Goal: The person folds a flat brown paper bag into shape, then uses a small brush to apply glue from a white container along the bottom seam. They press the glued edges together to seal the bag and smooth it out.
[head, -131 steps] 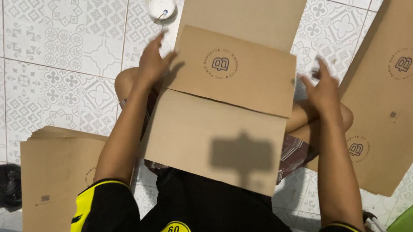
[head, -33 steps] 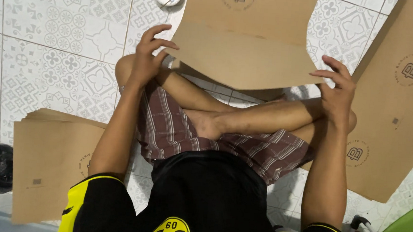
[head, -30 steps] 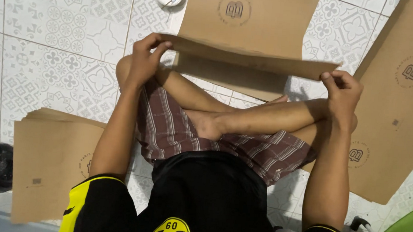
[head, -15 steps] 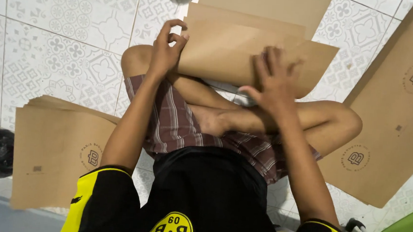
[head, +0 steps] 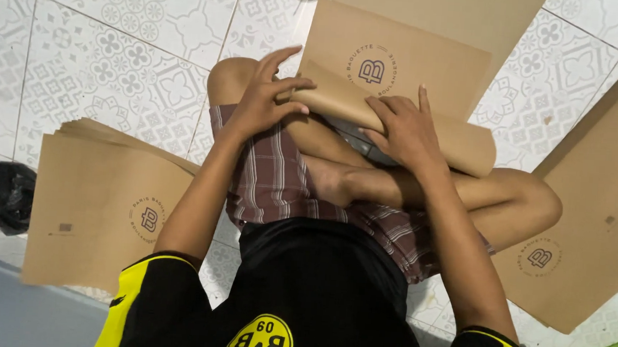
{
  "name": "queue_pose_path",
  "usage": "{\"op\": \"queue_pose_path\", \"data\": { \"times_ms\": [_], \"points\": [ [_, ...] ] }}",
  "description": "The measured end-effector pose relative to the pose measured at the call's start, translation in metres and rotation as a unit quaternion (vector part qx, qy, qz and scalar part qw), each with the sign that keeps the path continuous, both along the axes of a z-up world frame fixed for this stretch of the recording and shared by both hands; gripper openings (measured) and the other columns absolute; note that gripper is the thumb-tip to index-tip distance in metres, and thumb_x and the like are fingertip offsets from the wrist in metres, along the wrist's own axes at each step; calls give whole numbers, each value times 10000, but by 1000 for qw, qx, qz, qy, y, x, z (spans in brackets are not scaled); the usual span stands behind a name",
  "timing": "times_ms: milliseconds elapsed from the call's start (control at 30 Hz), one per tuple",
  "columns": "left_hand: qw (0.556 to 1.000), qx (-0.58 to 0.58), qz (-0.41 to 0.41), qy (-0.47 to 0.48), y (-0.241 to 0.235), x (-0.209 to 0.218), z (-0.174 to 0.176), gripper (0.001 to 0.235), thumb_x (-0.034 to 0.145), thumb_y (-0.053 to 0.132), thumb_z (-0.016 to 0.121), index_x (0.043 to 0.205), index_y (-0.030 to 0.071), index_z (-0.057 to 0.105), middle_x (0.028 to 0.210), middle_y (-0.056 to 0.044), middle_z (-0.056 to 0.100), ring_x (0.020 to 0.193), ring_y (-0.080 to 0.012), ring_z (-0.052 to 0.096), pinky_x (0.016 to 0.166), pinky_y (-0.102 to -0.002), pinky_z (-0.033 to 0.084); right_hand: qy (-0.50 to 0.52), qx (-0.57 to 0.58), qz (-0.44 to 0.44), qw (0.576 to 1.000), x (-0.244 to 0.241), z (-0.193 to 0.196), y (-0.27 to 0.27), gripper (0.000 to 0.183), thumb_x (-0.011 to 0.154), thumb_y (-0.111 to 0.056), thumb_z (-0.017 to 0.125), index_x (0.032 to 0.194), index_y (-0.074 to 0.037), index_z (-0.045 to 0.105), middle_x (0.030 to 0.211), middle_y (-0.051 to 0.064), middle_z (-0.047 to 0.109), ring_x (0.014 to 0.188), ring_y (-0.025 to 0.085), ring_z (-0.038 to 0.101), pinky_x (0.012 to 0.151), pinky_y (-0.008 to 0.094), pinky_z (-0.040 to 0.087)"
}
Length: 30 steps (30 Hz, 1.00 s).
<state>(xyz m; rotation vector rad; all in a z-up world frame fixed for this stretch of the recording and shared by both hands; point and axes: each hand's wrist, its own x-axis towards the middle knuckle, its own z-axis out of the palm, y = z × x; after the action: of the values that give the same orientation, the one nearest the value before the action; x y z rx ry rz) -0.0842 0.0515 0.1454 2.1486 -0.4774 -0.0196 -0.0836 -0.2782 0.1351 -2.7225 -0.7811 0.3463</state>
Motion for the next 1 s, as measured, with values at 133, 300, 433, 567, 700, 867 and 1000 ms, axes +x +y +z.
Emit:
{"op": "queue_pose_path", "data": {
  "times_ms": [133, 300, 433, 567, 700, 867, 1000],
  "points": [
    [1000, 0, 5, 4, 0, -2, -8, 225, 932, 212, 809, 1150, 256, 775, 1163, 12, 738, 1187, -245, 644, 1009, -419, 371, 20, 6, 4, 1000, 2, 11, 6, 567, 876, -382, 780, 1394, -186, 659, 1456, 78, 626, 1398, 275, 539, 1229, 661, 182],
    [996, -82, -25, 21, 2, -3, -12, 552, 803, 265, 916, 1312, 186, 718, 1406, -109, 598, 1208, -362, 635, 1014, -470, 504, 43, 35, 7, 998, 4, 23, 8, 544, 944, -307, 755, 1449, -161, 612, 1444, 99, 613, 1363, 300, 557, 1186, 614, 311],
    [992, -121, 8, 41, -2, -9, -14, 514, 857, 168, 887, 1337, 174, 705, 1357, -87, 618, 986, -301, 722, 900, -412, 568, 33, 30, 7, 999, 2, 33, 14, 628, 919, -294, 789, 1496, -171, 572, 1483, 116, 575, 1407, 319, 506, 1185, 605, 311],
    [990, -136, 20, 9, -7, -12, -3, 436, 884, 153, 873, 1299, 159, 739, 1278, -59, 650, 766, -206, 673, 755, -343, 547, -34, 29, 35, 998, -3, 39, 31, 833, 867, -458, 801, 1571, -175, 458, 1578, 215, 441, 1486, 419, 362, 1192, 650, 235],
    [990, -137, 13, -10, -15, -16, 15, 415, 892, 100, 844, 1293, 129, 740, 1241, -104, 686, 829, -290, 705, 777, -392, 564, -81, 45, 55, 994, -6, 47, 56, 975, 828, -454, 843, 1639, -213, 358, 1614, 264, 379, 1516, 460, 287, 1185, 681, 165],
    [993, -112, 30, -6, -10, -22, 13, 392, 886, 85, 843, 1266, 123, 754, 1203, -107, 719, 877, -302, 720, 796, -387, 571, -48, 35, 36, 998, 1, 11, 48, 780, 858, -195, 849, 1548, -208, 486, 1417, 148, 596, 1391, 338, 505, 1159, 614, 285],
    [995, -74, 28, -63, -3, -19, -11, 405, 862, 215, 883, 1242, 134, 768, 1260, -79, 687, 975, -284, 657, 881, -392, 526, -40, 48, 29, 998, 0, -3, 42, 689, 863, -191, 836, 1494, -242, 565, 1379, 60, 653, 1333, 252, 576, 1126, 507, 381]
  ]
}}
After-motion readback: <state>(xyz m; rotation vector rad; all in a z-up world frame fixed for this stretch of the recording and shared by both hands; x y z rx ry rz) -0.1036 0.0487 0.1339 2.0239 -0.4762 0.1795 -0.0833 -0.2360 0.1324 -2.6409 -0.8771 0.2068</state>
